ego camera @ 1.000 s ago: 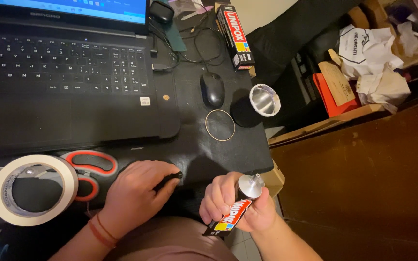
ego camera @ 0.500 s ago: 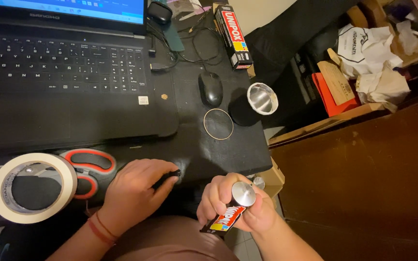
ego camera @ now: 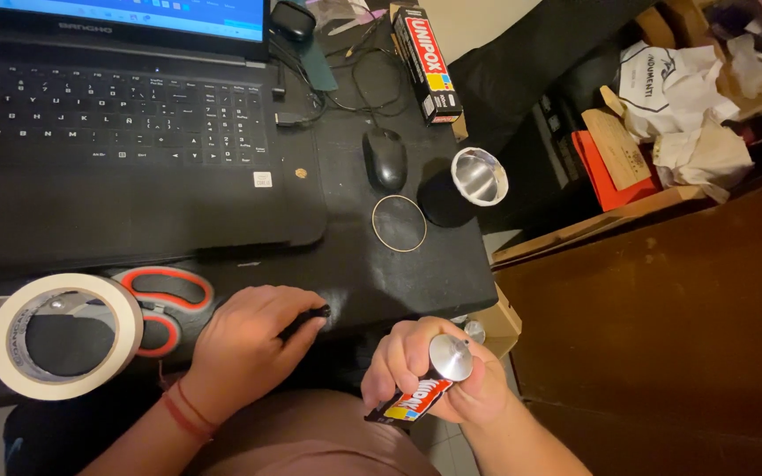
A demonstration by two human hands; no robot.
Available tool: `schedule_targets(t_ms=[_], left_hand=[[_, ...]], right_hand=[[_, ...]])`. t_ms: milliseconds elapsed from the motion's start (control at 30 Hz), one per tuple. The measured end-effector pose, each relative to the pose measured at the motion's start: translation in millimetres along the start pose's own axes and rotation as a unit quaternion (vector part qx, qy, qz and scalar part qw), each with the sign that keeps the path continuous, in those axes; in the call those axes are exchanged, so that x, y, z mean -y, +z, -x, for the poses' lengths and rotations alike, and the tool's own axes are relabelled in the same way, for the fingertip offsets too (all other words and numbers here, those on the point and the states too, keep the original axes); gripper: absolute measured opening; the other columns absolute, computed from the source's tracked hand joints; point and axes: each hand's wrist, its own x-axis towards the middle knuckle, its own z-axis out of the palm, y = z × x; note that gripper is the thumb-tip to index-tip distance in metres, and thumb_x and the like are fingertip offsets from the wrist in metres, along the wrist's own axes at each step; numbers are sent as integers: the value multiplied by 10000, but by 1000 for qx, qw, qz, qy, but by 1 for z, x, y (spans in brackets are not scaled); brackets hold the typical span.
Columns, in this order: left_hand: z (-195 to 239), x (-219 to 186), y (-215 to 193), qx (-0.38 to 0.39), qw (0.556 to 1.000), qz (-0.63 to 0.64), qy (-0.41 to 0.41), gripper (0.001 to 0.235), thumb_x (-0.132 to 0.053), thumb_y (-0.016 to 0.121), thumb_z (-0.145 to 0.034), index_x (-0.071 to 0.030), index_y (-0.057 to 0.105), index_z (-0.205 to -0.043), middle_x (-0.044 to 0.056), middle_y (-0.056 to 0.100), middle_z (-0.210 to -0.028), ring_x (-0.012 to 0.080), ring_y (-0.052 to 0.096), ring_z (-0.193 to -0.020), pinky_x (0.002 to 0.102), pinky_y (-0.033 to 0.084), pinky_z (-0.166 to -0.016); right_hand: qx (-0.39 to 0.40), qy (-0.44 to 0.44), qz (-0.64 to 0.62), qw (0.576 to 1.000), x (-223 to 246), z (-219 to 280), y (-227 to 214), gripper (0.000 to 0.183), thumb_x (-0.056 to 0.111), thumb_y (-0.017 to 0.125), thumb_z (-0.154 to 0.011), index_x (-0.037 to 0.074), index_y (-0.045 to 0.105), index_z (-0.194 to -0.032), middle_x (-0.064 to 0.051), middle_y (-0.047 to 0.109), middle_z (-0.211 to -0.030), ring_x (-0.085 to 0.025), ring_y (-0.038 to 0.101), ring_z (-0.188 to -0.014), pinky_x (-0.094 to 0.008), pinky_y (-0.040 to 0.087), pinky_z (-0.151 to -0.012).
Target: Applying adhesive tape to the rim of a cup or mug, likely for masking or assembly purposes.
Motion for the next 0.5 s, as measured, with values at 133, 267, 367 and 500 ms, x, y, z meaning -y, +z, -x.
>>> schedule_targets(t_ms=[133,267,367,500], left_hand=[[-2,-1,-1,25,999,15,-23,142,-247,675,-858,-164,690,-972,-17,738,-922,250,667,-800,407,497,-748],[-11,-17,-19,51,989,110,-86,150,-253,675,-847,-145,726,-937,-17,767,-914,210,697,-839,362,507,-794],[-16,-35,-39,36,986,134,-93,147,-227,710,-823,-147,731,-944,-23,765,-921,171,705,-839,321,524,-805],[-30,-54,-64,19,985,163,-62,169,-204,726,-812,-157,725,-974,-24,757,-949,141,690,-799,300,530,-790]], right_hand=[[11,-5,3,1000,-1,0,0,418,468,664,-972,65,576,-1040,-73,538,-893,-259,560,-860,-503,540,-799],[-2,-8,14,1000,-2,-2,3,444,483,624,-984,46,560,-1033,-92,521,-899,-266,591,-767,-466,532,-738],[-20,2,72,997,0,-8,10,535,548,577,-979,14,549,-971,-123,521,-824,-262,588,-673,-409,531,-654],[-31,24,121,992,5,-19,22,637,607,585,-945,-22,549,-855,-134,522,-710,-237,552,-570,-325,500,-564]])
